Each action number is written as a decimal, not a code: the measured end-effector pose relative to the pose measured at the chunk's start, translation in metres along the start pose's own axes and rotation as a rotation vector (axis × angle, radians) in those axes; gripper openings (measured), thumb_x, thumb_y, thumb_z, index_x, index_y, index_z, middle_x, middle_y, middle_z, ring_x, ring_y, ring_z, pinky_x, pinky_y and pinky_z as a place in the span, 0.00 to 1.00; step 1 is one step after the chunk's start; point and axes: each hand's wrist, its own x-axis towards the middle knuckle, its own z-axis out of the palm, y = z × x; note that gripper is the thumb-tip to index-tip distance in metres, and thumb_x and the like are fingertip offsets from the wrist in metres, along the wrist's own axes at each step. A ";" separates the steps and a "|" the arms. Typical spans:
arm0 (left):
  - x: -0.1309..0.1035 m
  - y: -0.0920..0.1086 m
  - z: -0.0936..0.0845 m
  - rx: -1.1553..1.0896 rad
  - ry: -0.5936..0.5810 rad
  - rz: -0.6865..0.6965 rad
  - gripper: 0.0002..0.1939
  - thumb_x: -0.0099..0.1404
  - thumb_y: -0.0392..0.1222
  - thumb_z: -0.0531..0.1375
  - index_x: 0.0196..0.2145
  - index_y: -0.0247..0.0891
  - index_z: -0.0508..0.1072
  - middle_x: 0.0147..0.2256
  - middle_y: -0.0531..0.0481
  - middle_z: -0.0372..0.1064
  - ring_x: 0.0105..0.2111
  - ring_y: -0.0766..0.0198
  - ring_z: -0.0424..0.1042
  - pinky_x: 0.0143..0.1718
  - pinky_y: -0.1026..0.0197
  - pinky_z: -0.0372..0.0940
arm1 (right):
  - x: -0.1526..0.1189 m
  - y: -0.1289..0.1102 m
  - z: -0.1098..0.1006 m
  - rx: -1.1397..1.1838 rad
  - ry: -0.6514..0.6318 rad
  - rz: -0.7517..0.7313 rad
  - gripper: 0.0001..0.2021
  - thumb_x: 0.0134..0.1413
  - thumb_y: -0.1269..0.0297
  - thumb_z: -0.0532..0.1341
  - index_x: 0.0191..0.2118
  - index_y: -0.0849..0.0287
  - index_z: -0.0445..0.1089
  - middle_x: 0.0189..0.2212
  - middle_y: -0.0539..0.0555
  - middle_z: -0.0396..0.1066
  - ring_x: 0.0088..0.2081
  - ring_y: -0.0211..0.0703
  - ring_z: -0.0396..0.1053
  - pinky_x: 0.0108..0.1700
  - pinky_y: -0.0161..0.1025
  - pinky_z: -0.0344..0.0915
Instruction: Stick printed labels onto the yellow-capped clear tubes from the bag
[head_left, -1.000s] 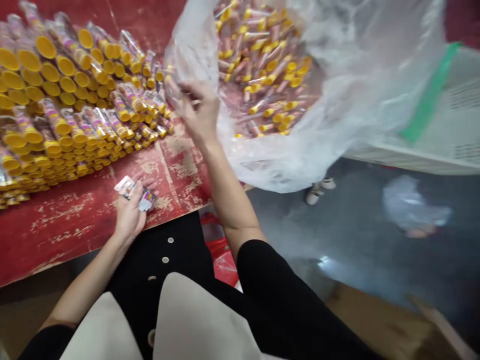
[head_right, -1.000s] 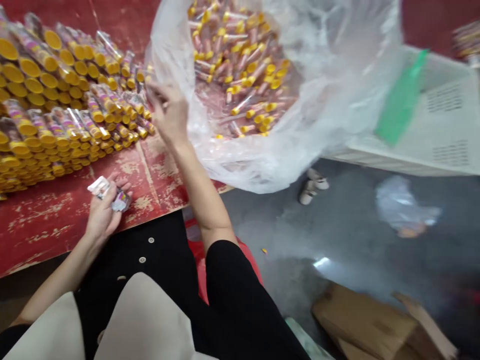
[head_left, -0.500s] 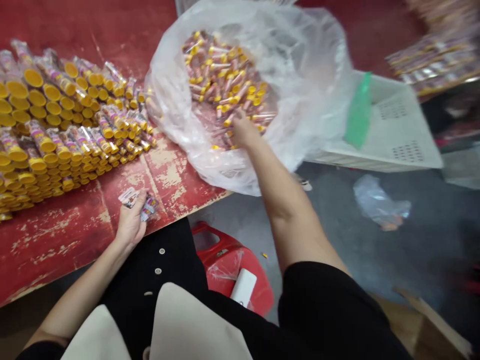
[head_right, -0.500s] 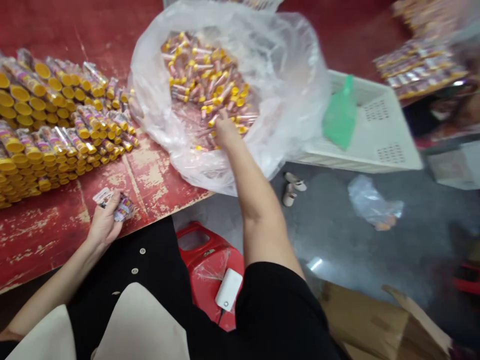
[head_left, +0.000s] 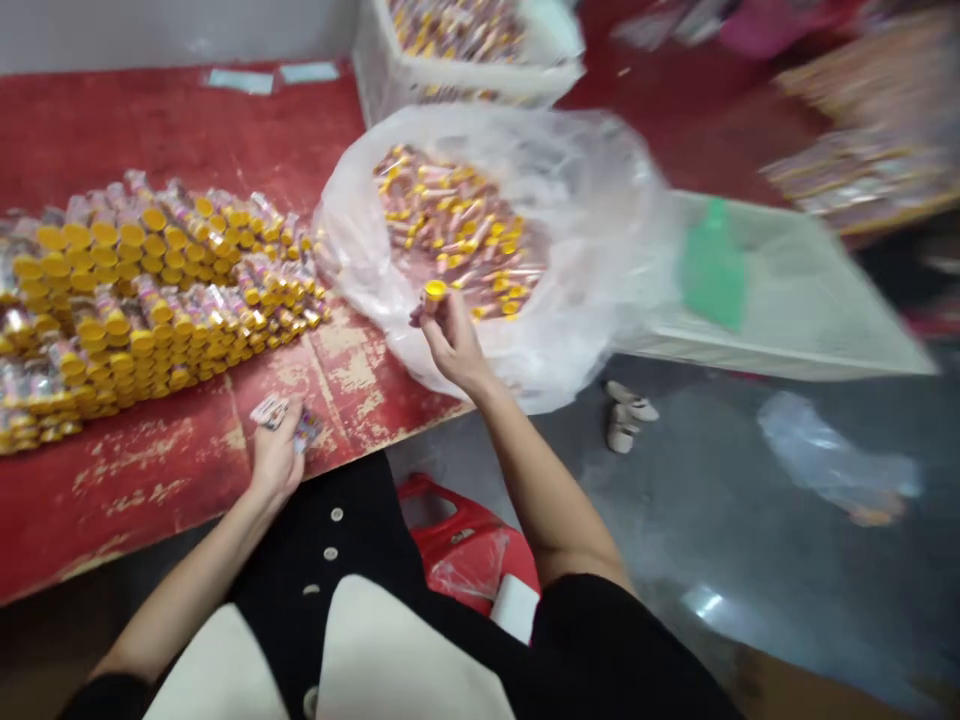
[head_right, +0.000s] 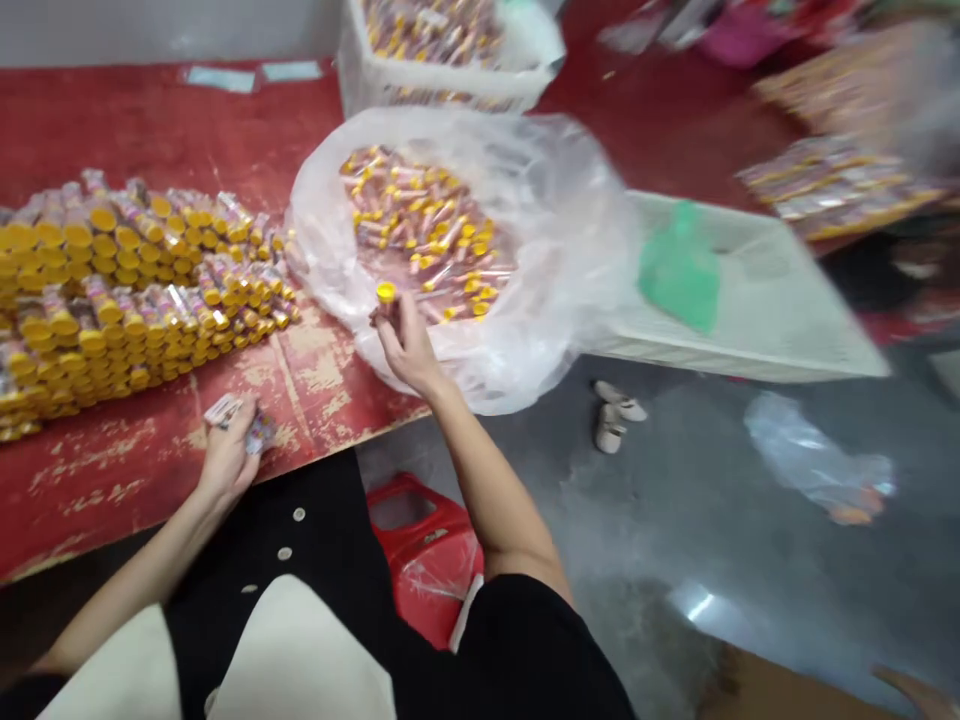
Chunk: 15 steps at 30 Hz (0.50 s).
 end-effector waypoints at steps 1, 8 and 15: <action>0.001 -0.003 0.004 -0.026 -0.011 0.005 0.24 0.39 0.38 0.79 0.29 0.33 0.72 0.25 0.58 0.73 0.23 0.73 0.72 0.29 0.70 0.68 | -0.026 -0.016 0.020 0.138 -0.041 0.051 0.07 0.60 0.59 0.59 0.40 0.56 0.63 0.35 0.49 0.69 0.35 0.36 0.67 0.40 0.38 0.70; 0.007 -0.018 0.001 0.001 -0.127 0.057 0.25 0.41 0.46 0.79 0.33 0.32 0.75 0.27 0.56 0.73 0.25 0.74 0.70 0.30 0.70 0.64 | -0.119 -0.096 0.113 0.451 -0.011 0.417 0.17 0.52 0.50 0.69 0.39 0.58 0.71 0.32 0.50 0.72 0.33 0.36 0.70 0.39 0.36 0.71; 0.002 -0.015 -0.013 0.014 -0.093 0.133 0.26 0.44 0.51 0.77 0.32 0.33 0.72 0.25 0.57 0.68 0.22 0.77 0.64 0.23 0.70 0.56 | -0.118 -0.098 0.119 0.442 0.190 0.455 0.17 0.54 0.49 0.67 0.33 0.60 0.72 0.26 0.49 0.72 0.28 0.34 0.69 0.34 0.35 0.68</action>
